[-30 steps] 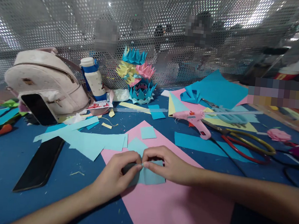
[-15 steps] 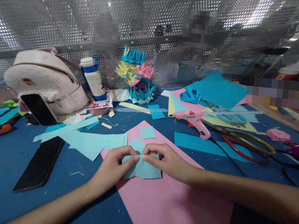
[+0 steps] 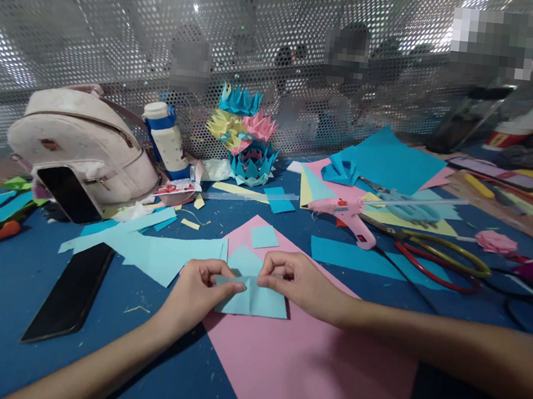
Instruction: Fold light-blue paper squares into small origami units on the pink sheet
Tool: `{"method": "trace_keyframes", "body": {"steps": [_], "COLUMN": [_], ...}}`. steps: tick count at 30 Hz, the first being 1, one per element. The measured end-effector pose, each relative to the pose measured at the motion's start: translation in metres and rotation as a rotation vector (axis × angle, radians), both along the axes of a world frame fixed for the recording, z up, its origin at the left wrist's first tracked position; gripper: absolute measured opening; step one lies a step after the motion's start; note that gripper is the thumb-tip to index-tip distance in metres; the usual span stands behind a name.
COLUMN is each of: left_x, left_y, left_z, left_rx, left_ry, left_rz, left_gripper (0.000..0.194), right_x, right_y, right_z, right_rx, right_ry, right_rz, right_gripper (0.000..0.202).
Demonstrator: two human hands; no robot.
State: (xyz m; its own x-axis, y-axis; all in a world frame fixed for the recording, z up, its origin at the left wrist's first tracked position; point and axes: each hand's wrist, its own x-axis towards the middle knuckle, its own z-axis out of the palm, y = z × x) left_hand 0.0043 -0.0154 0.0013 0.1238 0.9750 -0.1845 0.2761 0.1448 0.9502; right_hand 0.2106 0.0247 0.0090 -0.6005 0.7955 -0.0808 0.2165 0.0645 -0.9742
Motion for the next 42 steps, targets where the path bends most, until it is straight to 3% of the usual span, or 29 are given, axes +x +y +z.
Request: {"method": "trace_keyframes", "body": {"steps": [8,14,19,32,35,39,42], "left_x": [-0.001,0.000,-0.002,-0.007,-0.005,-0.002,0.000], "left_y": [0.001,0.002,0.002,0.003,0.003,0.002,-0.002], "left_z": [0.001,0.007,0.012,0.008,0.006,0.002,0.002], "left_rx": [-0.030,-0.091,-0.125,-0.111,-0.094,0.002,0.120], "left_ry": [-0.106,-0.274,-0.279,-0.236,-0.234,-0.113,0.002], "left_rz": [-0.017,0.040,-0.053,0.084,0.029,0.002,-0.039], "left_gripper": [0.032,0.035,0.032,0.034,0.031,0.028,0.033], "right_x": [0.001,0.002,0.002,0.005,0.005,0.004,0.004], "right_y": [0.001,0.000,0.002,0.010,0.011,0.010,0.007], "right_z": [-0.001,0.002,0.004,-0.005,-0.004,-0.001,0.001], "right_rx": [0.042,-0.134,-0.119,-0.094,-0.019,0.204,0.218], "right_ry": [0.005,0.082,0.069,0.113,0.152,0.070,0.010], "right_rz": [-0.018,0.004,-0.054,-0.197,-0.140,-0.025,0.006], "right_gripper": [0.029,0.032,0.031,0.030,0.027,0.024,0.024]}}
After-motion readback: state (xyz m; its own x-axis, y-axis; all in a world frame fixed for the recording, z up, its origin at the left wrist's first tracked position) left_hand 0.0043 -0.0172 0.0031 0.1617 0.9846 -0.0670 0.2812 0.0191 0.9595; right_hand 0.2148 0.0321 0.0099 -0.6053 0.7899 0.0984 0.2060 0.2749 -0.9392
